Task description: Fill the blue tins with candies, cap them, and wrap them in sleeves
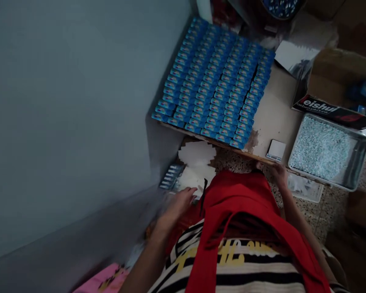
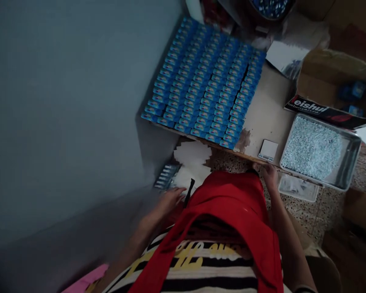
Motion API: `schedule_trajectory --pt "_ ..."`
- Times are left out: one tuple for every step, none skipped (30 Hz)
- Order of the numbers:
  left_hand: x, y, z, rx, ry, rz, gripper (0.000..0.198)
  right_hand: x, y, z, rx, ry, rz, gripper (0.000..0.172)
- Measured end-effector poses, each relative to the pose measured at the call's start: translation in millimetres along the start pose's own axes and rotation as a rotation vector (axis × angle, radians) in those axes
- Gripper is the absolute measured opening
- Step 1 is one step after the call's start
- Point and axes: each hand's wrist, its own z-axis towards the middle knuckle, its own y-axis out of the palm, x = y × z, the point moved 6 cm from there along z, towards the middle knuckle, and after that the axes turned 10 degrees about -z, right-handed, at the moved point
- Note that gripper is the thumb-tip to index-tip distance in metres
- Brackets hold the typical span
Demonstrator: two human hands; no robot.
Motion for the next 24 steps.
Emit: schedule_trajectory --pt "7.6 3.0 6.3 -0.004 -0.002 0.048 0.017 -2.2 2.5 4.8 0.005 -0.011 -0.027 0.013" --pt "19.3 5.2 14.7 0.009 0.004 0.087 0.019 -5.4 3.9 11.8 0.012 -0.024 -0.059 0.012" --pt "34.3 6.7 24.7 0.042 0.016 0.104 0.021 -9.5 5.3 20.7 0.007 -0.041 -0.089 0.013" --pt "52.1 7.8 35.7 0.092 0.04 0.084 0.023 -14.2 7.2 30.9 -0.017 -0.059 -0.106 0.016" --pt "70.4 8.2 47.1 0.172 0.054 0.032 0.024 -19.6 9.1 41.8 -0.05 -0.079 -0.115 0.02" --pt "87.9 8.8 58.1 0.267 0.059 -0.052 0.025 -25.3 11.2 52.9 -0.092 -0.1 -0.114 0.024" --pt "102.7 10.3 68.0 0.378 0.037 -0.173 0.026 -31.2 13.1 63.6 -0.143 -0.119 -0.101 0.029" --pt "113.3 15.4 76.9 0.472 -0.021 -0.359 0.029 -36.6 14.9 73.7 -0.201 -0.129 -0.072 0.034" --pt "120.3 25.8 84.9 0.538 -0.114 -0.604 0.032 -41.3 16.4 82.9 -0.267 -0.124 -0.023 0.039" --pt "126.7 41.5 92.2 0.571 -0.217 -0.852 0.03 -44.9 17.5 91.6 -0.337 -0.099 0.042 0.044" --pt "134.7 60.8 99.1 0.566 -0.314 -1.073 0.025 -47.7 18.2 100.0 -0.406 -0.058 0.117 0.049" --pt "144.6 80.7 105.9 0.536 -0.393 -1.241 0.017 -49.9 18.3 108.7 -0.463 -0.006 0.194 0.054" --pt "155.7 98.8 112.4 0.495 -0.445 -1.342 0.012 -52.1 17.7 118.5 -0.5 0.051 0.266 0.059" --pt "166.5 114.0 118.8 0.461 -0.476 -1.4 0.017 -55.0 16.8 129.7 -0.519 0.097 0.329 0.065" --pt "175.9 126.5 124.8 0.44 -0.497 -1.448 0.025 -59.5 15.6 142.7 -0.521 0.121 0.38 0.07" --pt "183.5 137.1 130.5 0.427 -0.522 -1.525 0.032 -65.6 14.6 157.2 -0.508 0.122 0.417 0.074" --pt "189.3 145.3 136.0 0.42 -0.546 -1.612 0.039 -73.3 14.1 172.7 -0.49 0.106 0.442 0.079" --pt "193.4 150.7 141.3 0.414 -0.566 -1.696 0.046 -82.3 14.6 188.4 -0.471 0.076 0.457 0.082" --pt "195.4 153.1 146.3 0.411 -0.581 -1.767 0.051 -91.9 16.5 203.5 -0.459 0.039 0.463 0.085" --pt "195.1 152.7 150.5 0.413 -0.593 -1.812 0.055 -101.5 19.6 217.5 -0.448 0.005 0.464 0.087" --pt "192.8 150.0 154.0 0.416 -0.607 -1.826 0.057 -110.3 23.7 230.3 -0.435 -0.02 0.461 0.088" --pt "189.1 145.9 156.8 0.419 -0.629 -1.826 0.059 -118.5 28.8 241.7 -0.422 -0.041 0.457 0.09" --pt "185.0 141.3 159.2 0.415 -0.66 -1.823 0.06 -126.2 34.9 251.7 -0.411 -0.059 0.453 0.092" --pt "181.4 136.7 161.6 0.399 -0.695 -1.822 0.061 -133.4 41.8 260.7 -0.396 -0.072 0.449 0.094"
